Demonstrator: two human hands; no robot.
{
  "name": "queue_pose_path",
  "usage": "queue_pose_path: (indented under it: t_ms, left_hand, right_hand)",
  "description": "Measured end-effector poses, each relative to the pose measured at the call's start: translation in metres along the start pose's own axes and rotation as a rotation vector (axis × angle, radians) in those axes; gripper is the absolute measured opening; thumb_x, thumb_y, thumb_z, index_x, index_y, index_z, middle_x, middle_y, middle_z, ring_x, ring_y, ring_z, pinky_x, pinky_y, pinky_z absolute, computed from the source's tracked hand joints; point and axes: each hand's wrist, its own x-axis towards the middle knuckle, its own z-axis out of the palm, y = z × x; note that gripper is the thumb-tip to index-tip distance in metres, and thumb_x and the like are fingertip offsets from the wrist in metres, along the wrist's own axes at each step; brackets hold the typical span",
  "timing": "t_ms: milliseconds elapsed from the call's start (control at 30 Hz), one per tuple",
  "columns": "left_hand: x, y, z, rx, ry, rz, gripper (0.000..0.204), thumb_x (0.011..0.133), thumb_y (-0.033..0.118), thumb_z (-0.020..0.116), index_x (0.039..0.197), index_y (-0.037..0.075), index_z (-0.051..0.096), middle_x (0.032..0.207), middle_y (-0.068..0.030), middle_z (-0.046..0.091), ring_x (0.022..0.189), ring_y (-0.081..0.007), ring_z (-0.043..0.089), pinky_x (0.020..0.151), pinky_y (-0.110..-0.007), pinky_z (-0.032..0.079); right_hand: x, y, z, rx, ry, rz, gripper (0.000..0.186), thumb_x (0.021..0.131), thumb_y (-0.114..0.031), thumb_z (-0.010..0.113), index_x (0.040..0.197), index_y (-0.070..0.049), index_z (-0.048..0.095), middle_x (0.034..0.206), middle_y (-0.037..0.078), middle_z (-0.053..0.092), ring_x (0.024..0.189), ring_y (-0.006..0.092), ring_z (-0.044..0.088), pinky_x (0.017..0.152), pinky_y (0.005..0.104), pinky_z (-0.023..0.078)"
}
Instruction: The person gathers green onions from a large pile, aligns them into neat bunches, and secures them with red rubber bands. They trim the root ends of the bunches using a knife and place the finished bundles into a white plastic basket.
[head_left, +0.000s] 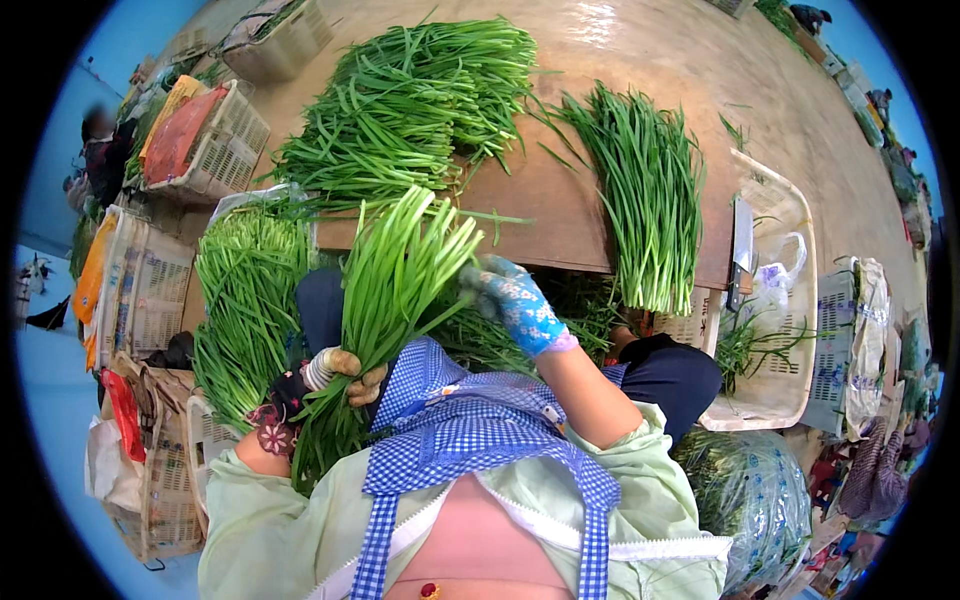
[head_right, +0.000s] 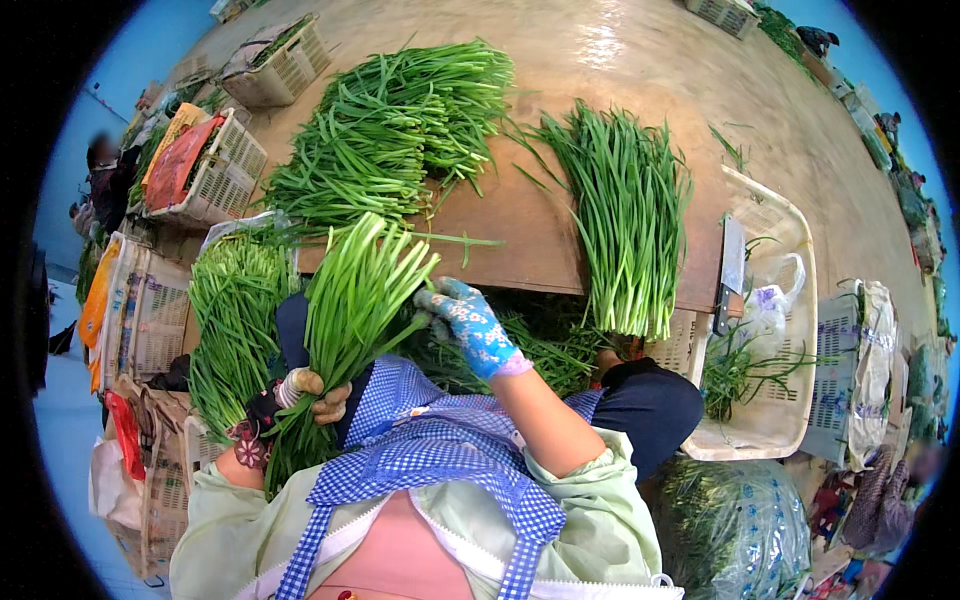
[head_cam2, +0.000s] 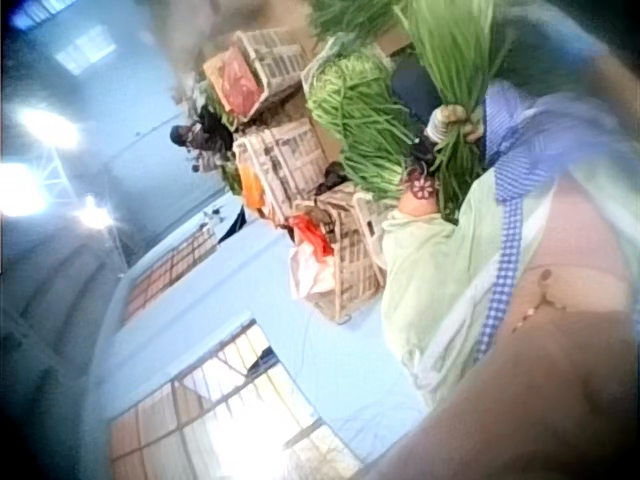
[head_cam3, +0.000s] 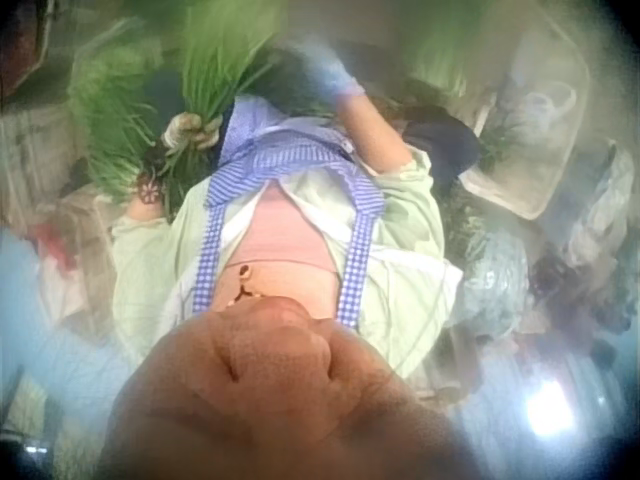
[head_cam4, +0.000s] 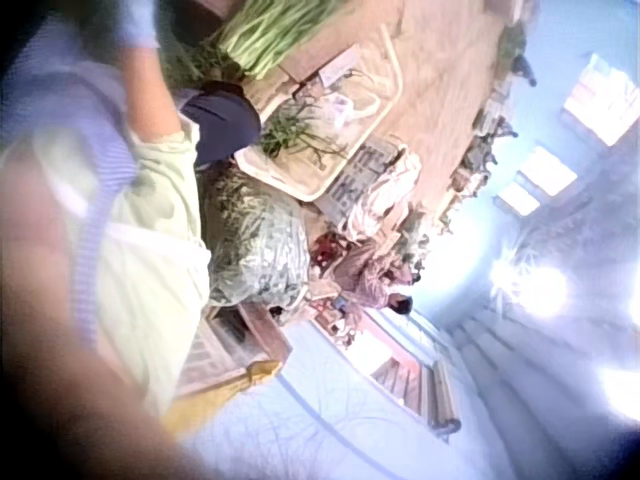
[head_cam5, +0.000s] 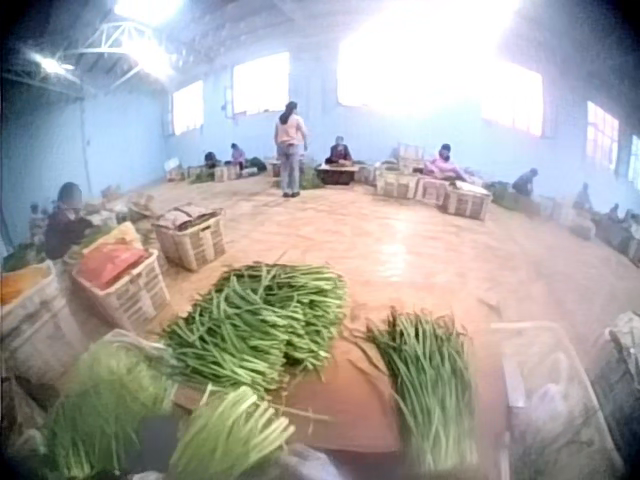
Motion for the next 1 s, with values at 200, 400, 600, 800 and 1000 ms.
queue_pose_path:
  t_ms: [200, 400, 600, 800, 1000]
  left_hand:
    - [0.016, 0.0, 0.004, -0.008, -0.162, -0.015, 0.041, 0.083, 0.023, 0.063, 0.112, -0.001, 0.048, 0.073, -0.0094, 0.053, 0.051, -0.0149, 0.05, 0.045, -0.031, 0.043]
    - [-0.001, -0.002, 0.0, -0.037, -0.164, -0.004, 0.04, 0.083, 0.026, 0.062, 0.109, -0.002, 0.05, 0.069, -0.0084, 0.053, 0.045, -0.0149, 0.048, 0.041, -0.03, 0.041]
    - [0.005, 0.003, 0.01, 0.013, -0.157, -0.06, 0.041, 0.083, 0.023, 0.061, 0.115, 0.0, 0.048, 0.068, -0.0099, 0.055, 0.047, -0.0153, 0.05, 0.043, -0.03, 0.043]
    - [-0.001, -0.002, 0.001, -0.058, -0.141, -0.074, 0.046, 0.079, 0.024, 0.062, 0.115, -0.002, 0.047, 0.067, -0.0088, 0.054, 0.048, -0.0173, 0.05, 0.045, -0.031, 0.044]
    - [0.004, -0.009, -0.008, -0.056, -0.293, 0.018, 0.047, 0.084, 0.02, 0.056, 0.128, 0.007, 0.044, 0.068, -0.0077, 0.051, 0.048, -0.0136, 0.046, 0.043, -0.029, 0.041]
  right_hand:
    - [-0.002, 0.012, -0.025, 0.478, 0.331, -0.195, 0.021, 0.085, -0.021, 0.059, 0.098, -0.004, 0.06, 0.075, 0.001, 0.059, 0.06, 0.0065, 0.048, 0.052, 0.018, 0.037]
    - [-0.022, -0.007, -0.082, -1.075, 0.097, -0.057, 0.044, 0.082, -0.027, 0.064, 0.119, -0.004, 0.054, 0.101, 0.012, 0.064, 0.091, 0.0225, 0.061, 0.083, 0.0315, 0.046]
    - [0.022, -0.027, -0.031, -0.122, -0.225, -0.071, 0.051, 0.083, -0.027, 0.062, 0.124, 0.001, 0.05, 0.112, 0.012, 0.06, 0.1, 0.02, 0.057, 0.088, 0.0312, 0.045]
    - [0.033, -0.01, -0.016, -0.134, -0.202, -0.047, 0.039, 0.081, -0.02, 0.062, 0.112, 0.002, 0.056, 0.1, 0.01, 0.064, 0.09, 0.0166, 0.059, 0.081, 0.0284, 0.048]
    - [0.025, 0.003, -0.037, 0.567, 0.181, -0.223, 0.024, 0.081, -0.013, 0.06, 0.1, 0.003, 0.059, 0.086, 0.011, 0.064, 0.088, 0.0197, 0.061, 0.083, 0.0321, 0.048]
